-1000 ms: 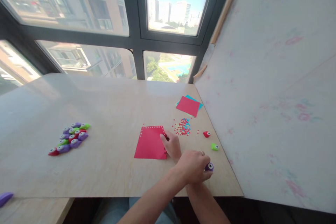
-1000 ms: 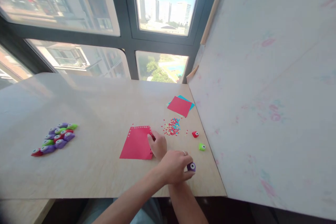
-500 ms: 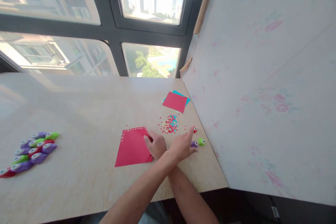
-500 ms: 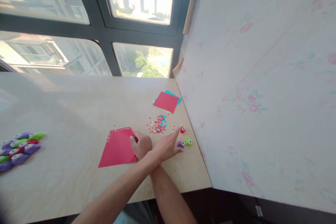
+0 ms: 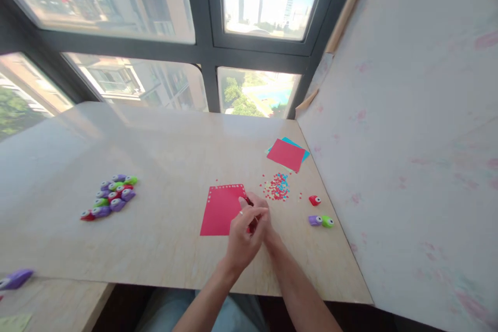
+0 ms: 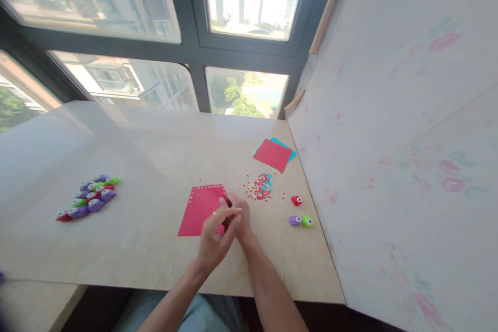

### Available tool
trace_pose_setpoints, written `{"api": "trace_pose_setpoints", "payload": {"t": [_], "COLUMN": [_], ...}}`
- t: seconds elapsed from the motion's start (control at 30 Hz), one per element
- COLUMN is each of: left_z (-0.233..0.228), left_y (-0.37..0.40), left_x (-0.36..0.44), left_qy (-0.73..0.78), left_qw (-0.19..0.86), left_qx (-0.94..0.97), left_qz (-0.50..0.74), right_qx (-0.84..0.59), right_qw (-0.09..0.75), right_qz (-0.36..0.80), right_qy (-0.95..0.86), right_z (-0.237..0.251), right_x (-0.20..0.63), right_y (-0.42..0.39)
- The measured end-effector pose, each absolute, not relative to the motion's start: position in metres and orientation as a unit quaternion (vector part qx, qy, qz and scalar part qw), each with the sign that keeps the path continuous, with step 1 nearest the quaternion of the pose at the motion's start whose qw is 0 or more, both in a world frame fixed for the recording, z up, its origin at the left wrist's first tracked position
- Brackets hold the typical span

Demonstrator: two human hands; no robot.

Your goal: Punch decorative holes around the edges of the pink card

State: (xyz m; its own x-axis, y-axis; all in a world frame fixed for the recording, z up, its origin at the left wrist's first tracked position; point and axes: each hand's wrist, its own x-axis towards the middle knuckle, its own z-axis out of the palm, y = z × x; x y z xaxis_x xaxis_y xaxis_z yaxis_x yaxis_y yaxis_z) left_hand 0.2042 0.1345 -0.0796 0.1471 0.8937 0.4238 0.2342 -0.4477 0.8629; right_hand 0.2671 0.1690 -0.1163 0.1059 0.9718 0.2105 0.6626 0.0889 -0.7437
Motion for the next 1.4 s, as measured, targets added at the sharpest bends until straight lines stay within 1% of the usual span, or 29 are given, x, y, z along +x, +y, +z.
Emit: {"api": "trace_pose_setpoints", "payload": {"t": [0.1,0.17,0.23,0.33,0.47,0.6,0.77,0.87,1.07,1.17,1.4], "left_z": [-0.093,-0.106,-0.119,-0.13,-0.134,-0.131,-0.125,-0.123,-0.12,-0.119,-0.123], "left_y": [0.129,0.127,0.124,0.123,0.13,0.147,0.166,0.172,0.176,0.176,0.178], "left_x": [0.149,0.111,0.075,0.027,-0.022,-0.058,-0.075,-0.074,-0.075,-0.08,-0.086], "left_qy": [0.513,0.575,0.629,0.689,0.748,0.792,0.832,0.838,0.845,0.84,0.818], "left_qw": [0.287,0.285,0.278,0.24,0.14,0.08,0.006,0.006,0.034,0.053,0.053], "left_qx": [0.605,0.533,0.461,0.388,0.371,0.364,0.387,0.417,0.435,0.448,0.455], "left_qz": [0.538,0.552,0.562,0.563,0.532,0.484,0.397,0.353,0.308,0.301,0.347], "right_qx": [-0.639,-0.64,-0.639,-0.633,-0.632,-0.632,-0.634,-0.639,-0.642,-0.644,-0.643], "right_qw": [0.39,0.399,0.398,0.393,0.392,0.389,0.385,0.379,0.373,0.374,0.382], "right_qz": [0.199,0.195,0.201,0.209,0.213,0.207,0.203,0.205,0.199,0.188,0.18], "right_qy": [-0.633,-0.627,-0.627,-0.633,-0.634,-0.637,-0.639,-0.637,-0.64,-0.64,-0.639], "right_z": [-0.117,-0.119,-0.123,-0.128,-0.133,-0.134,-0.134,-0.135,-0.137,-0.137,-0.135], "right_x": [0.269,0.275,0.282,0.288,0.29,0.291,0.292,0.292,0.293,0.293,0.291], "right_y": [0.171,0.174,0.178,0.181,0.181,0.18,0.179,0.18,0.181,0.181,0.179]}}
